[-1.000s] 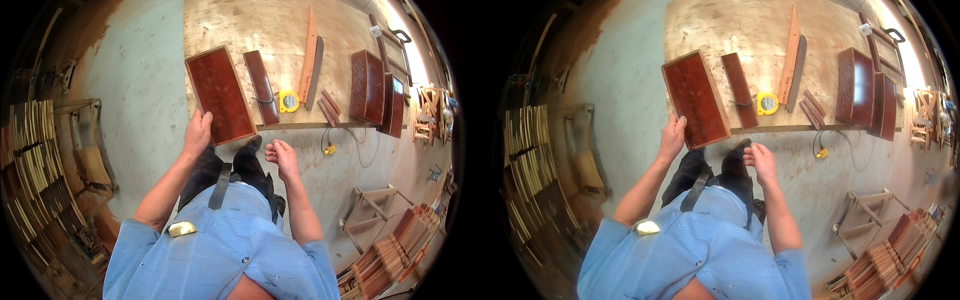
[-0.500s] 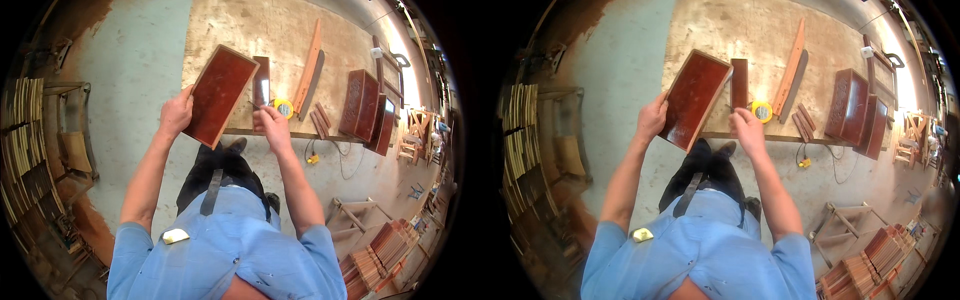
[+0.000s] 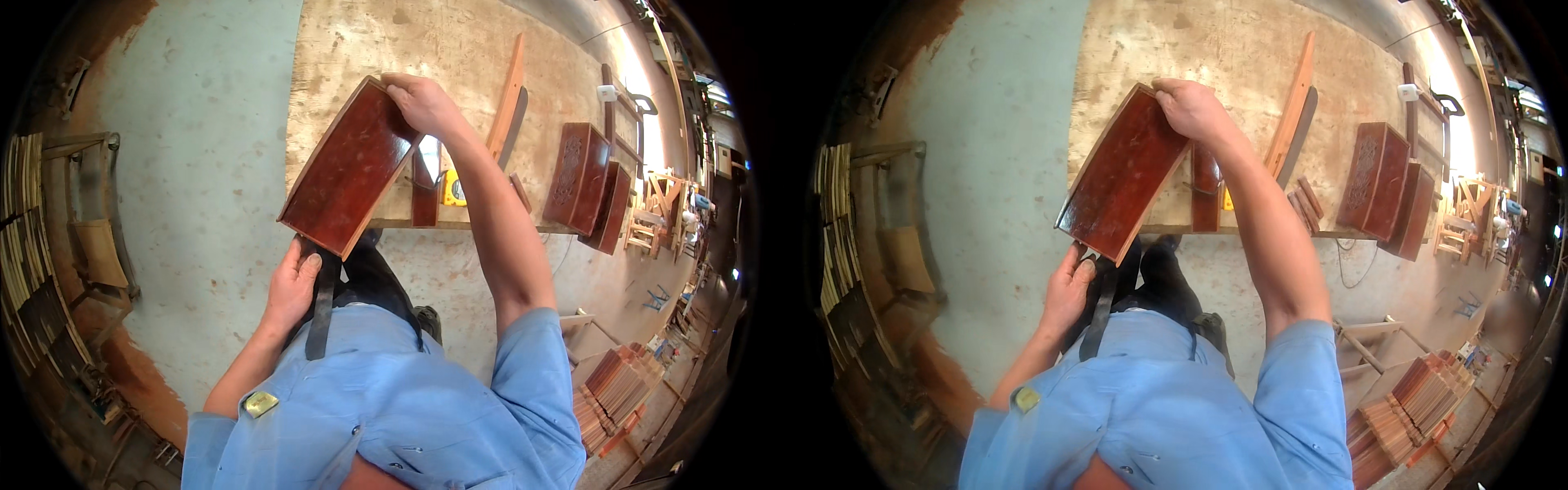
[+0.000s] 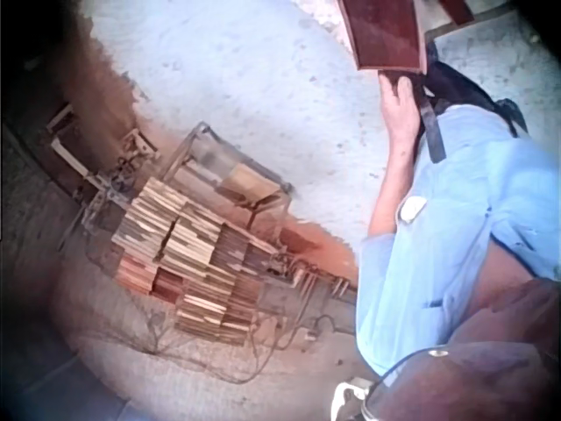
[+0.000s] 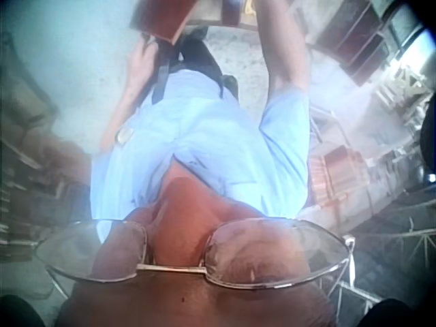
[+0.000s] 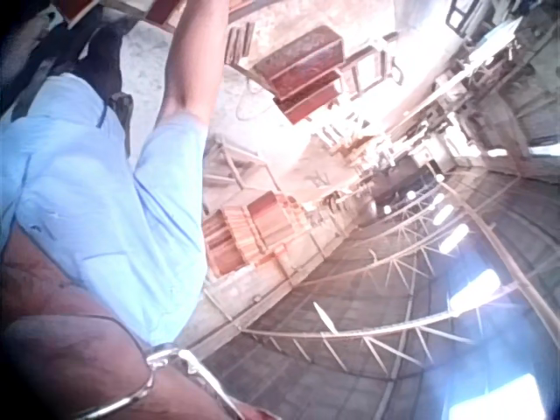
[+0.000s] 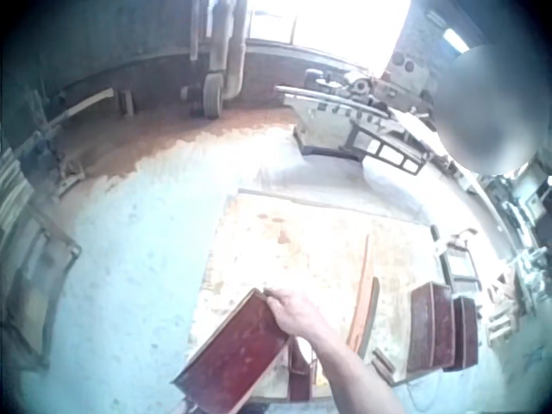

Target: The person assembles wooden boxes by fitting panels into carved frames. They move between worktables, use a sanding machine to smooth edges, and repeatedly test-fit components before placing them on the table.

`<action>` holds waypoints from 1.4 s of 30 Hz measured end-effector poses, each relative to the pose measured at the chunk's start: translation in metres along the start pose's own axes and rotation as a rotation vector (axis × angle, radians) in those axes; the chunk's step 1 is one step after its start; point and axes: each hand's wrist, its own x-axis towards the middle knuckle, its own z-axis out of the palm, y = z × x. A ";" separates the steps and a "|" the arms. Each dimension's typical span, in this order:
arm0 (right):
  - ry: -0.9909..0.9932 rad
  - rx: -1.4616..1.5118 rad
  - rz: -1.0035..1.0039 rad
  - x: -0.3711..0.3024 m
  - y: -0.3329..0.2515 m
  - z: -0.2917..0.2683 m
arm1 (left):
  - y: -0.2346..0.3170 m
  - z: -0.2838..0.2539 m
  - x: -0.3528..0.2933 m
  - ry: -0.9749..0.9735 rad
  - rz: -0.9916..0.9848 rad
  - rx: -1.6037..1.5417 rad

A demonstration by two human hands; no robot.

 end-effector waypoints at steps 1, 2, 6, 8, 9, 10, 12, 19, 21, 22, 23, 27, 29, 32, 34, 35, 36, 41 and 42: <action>0.002 0.002 -0.020 0.002 0.001 0.002 | 0.003 0.005 0.001 0.036 -0.014 0.044; 0.004 0.004 -0.041 0.002 0.005 0.005 | 0.005 0.007 0.001 0.072 -0.029 0.088; -0.097 -0.035 -0.094 0.009 0.007 0.000 | 0.013 0.000 0.005 0.077 -0.046 0.539; -0.091 -0.043 -0.131 0.012 0.010 0.003 | 0.009 0.002 0.007 0.133 -0.027 0.430; -0.085 -0.044 -0.154 0.014 0.010 0.004 | 0.010 0.004 0.010 0.135 -0.126 0.224; -0.083 -0.039 -0.141 0.013 0.009 0.005 | 0.012 0.008 0.015 0.135 -0.221 0.017; -0.082 -0.028 -0.113 0.008 0.008 0.006 | 0.013 0.010 0.022 0.138 -0.331 -0.216; -0.070 -0.071 -0.138 0.008 0.011 0.006 | 0.014 0.012 0.029 0.170 -0.394 -0.253; -0.072 -0.091 -0.140 0.009 0.014 0.007 | 0.015 0.012 0.030 0.185 -0.400 -0.251; -0.067 -0.096 -0.141 0.009 0.015 0.008 | 0.018 0.014 0.030 0.199 -0.400 -0.252; -0.062 -0.102 -0.144 0.009 0.015 0.008 | 0.020 0.015 0.030 0.213 -0.400 -0.254; -0.010 -0.077 -0.170 0.006 0.015 0.013 | 0.016 0.014 0.029 0.196 -0.401 -0.328; 0.025 -0.044 -0.084 0.007 0.020 0.020 | 0.016 0.013 0.029 0.197 -0.400 -0.341; 0.069 -0.038 -0.095 0.011 0.028 0.027 | 0.005 0.015 0.027 0.202 -0.369 -0.458; 0.093 -0.110 -0.093 0.008 0.019 0.025 | 0.000 0.017 0.024 0.193 -0.341 -0.551; 0.094 -0.112 -0.086 0.008 0.016 0.027 | -0.003 0.017 0.021 0.201 -0.338 -0.590; 0.100 -0.118 -0.076 0.007 0.015 0.027 | -0.005 0.019 0.020 0.204 -0.332 -0.630; 0.124 -0.215 -0.080 0.007 0.013 0.028 | 0.003 0.019 0.021 0.228 -0.343 -0.463; 0.129 -0.217 -0.088 0.007 0.012 0.027 | 0.006 0.018 0.023 0.231 -0.358 -0.402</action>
